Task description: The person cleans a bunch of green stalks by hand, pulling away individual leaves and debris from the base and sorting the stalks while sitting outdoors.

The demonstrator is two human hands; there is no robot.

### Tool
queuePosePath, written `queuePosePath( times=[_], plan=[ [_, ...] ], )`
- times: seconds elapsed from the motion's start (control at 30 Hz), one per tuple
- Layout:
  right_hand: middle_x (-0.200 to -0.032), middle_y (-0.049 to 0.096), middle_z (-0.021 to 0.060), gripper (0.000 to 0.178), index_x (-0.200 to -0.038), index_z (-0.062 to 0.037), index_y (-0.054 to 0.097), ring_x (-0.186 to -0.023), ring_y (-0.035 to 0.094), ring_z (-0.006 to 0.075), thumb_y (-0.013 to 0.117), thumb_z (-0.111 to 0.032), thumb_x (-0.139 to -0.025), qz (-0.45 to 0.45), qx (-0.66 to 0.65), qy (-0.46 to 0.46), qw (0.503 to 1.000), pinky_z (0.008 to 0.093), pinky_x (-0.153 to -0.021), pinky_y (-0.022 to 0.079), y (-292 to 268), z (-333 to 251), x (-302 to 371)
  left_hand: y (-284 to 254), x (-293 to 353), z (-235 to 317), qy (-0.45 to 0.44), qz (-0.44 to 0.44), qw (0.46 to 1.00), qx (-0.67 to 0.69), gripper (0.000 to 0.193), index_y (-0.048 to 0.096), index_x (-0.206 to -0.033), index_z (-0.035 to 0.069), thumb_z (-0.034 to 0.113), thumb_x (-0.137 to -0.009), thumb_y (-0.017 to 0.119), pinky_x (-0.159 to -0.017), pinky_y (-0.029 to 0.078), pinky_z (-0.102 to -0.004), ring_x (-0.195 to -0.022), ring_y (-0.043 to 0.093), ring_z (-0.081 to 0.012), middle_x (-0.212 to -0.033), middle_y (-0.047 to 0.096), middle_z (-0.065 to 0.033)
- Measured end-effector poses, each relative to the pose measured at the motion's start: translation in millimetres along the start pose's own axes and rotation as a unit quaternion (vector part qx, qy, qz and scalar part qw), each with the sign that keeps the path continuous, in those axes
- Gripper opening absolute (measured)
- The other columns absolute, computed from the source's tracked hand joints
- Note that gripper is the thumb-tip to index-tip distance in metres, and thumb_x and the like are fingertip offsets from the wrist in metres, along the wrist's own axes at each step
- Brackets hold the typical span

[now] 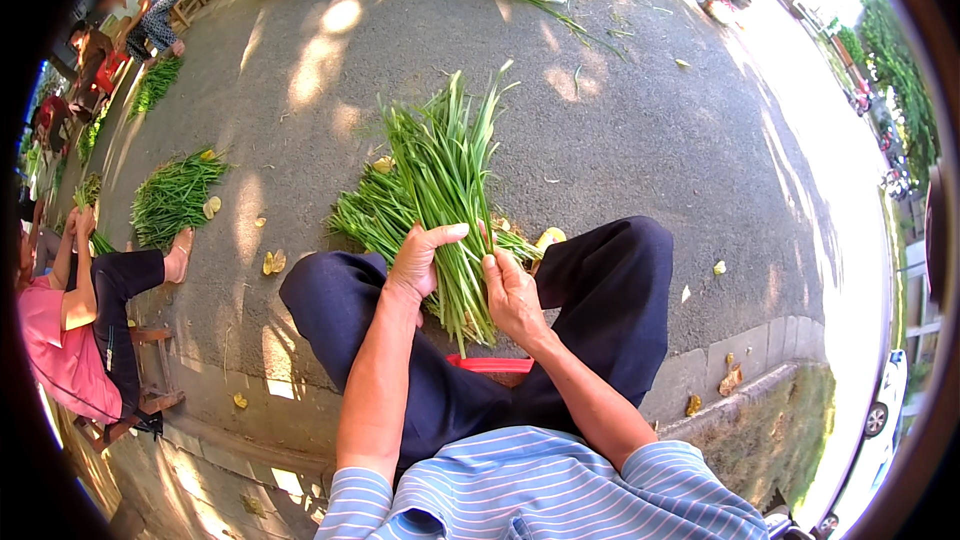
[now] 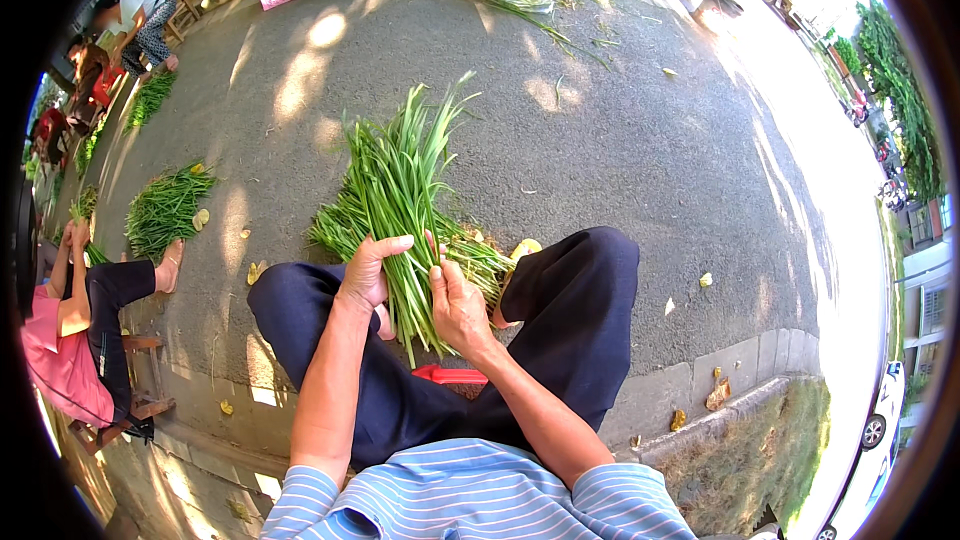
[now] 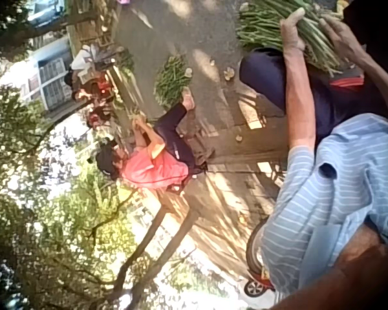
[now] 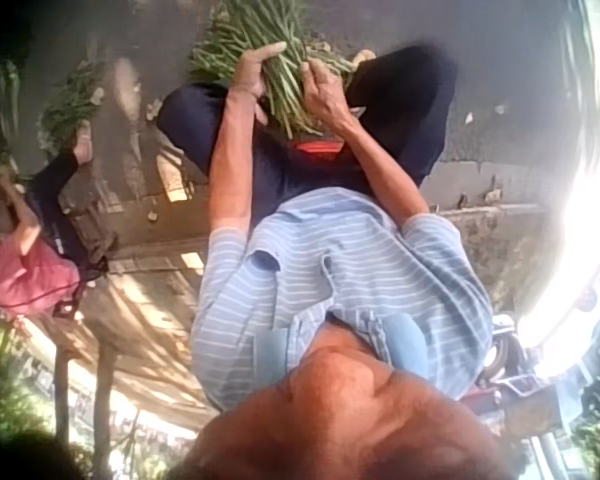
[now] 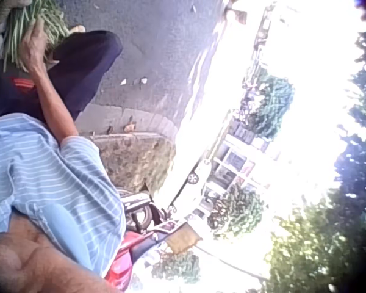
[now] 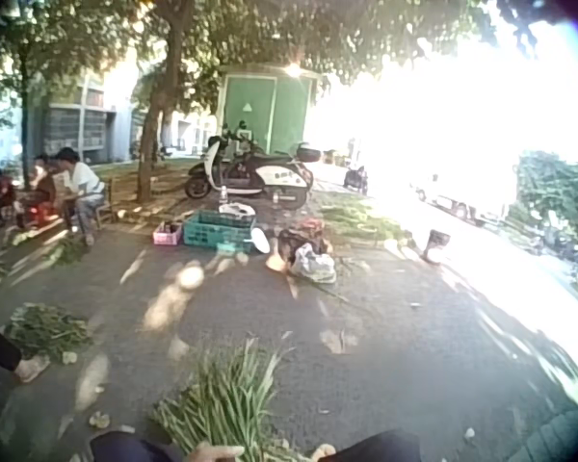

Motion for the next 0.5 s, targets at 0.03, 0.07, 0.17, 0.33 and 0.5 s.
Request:
queuePosePath(
  times=[0.03,0.07,0.17,0.33,0.5],
  plan=[
    [-0.07,0.055,0.0156,0.017,-0.1,-0.0025,0.054,-0.064,0.056,0.0263,0.047,-0.018,-0.099,0.001,-0.003,-0.009,1.0,0.0378,-0.061,0.045,0,0,0,2,0,0,-0.002,0.0,1.0,-0.009,0.031,0.058,-0.111,0.001,0.006,-0.08,0.061,-0.087,0.053,-0.0381,-0.091,0.065,-0.0249,-0.099,0.066,-0.012],
    [-0.071,0.056,0.0167,0.017,-0.099,-0.0025,0.054,-0.065,0.058,0.0293,0.047,-0.018,-0.098,0.002,-0.005,-0.019,1.0,0.0389,-0.062,0.045,0,-1,0,5,0,0,-0.005,-0.001,1.0,-0.017,0.03,0.058,-0.11,0.001,0.007,-0.081,0.061,-0.086,0.053,-0.0385,-0.09,0.065,-0.0251,-0.098,0.066,-0.0122],
    [-0.071,0.059,0.0223,0.021,-0.102,-0.0037,0.053,-0.07,0.059,0.0432,0.046,-0.023,-0.098,-0.017,0.048,-0.042,0.998,0.048,-0.062,0.046,0,-7,-2,4,1,-2,0.014,0.031,0.999,-0.034,0.026,0.059,-0.106,0.001,0.005,-0.081,0.063,-0.08,0.055,-0.0382,-0.084,0.066,-0.0237,-0.093,0.065,-0.0109],
    [-0.09,0.061,0.0261,0.035,-0.117,-0.0002,0.049,-0.087,0.06,0.0436,0.05,-0.028,-0.096,-0.127,0.092,0.046,0.987,0.0496,-0.075,0.046,-4,-12,-7,0,-1,-2,0.046,0.045,0.996,-0.063,0.023,0.06,-0.103,0.003,0.001,-0.08,0.063,-0.074,0.056,-0.0351,-0.08,0.065,-0.0207,-0.09,0.065,-0.0074],
    [-0.095,0.06,0.0309,0.055,-0.13,0.0072,0.035,-0.093,0.059,0.0446,0.052,-0.032,-0.094,-0.085,0.123,-0.06,0.987,0.0494,-0.079,0.045,4,-15,-3,1,-4,-4,0.105,0.055,0.984,-0.13,0.023,0.062,-0.102,0.004,0.001,-0.08,0.067,-0.073,0.054,-0.0315,-0.079,0.064,-0.0162,-0.091,0.066,-0.0036]
  ],
)
Point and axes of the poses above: each hand's wrist, its own x-axis away from the middle knuckle, its own y-axis out of the palm, z = x × y, the point moved 5 cm from there along -x, towards the middle knuckle
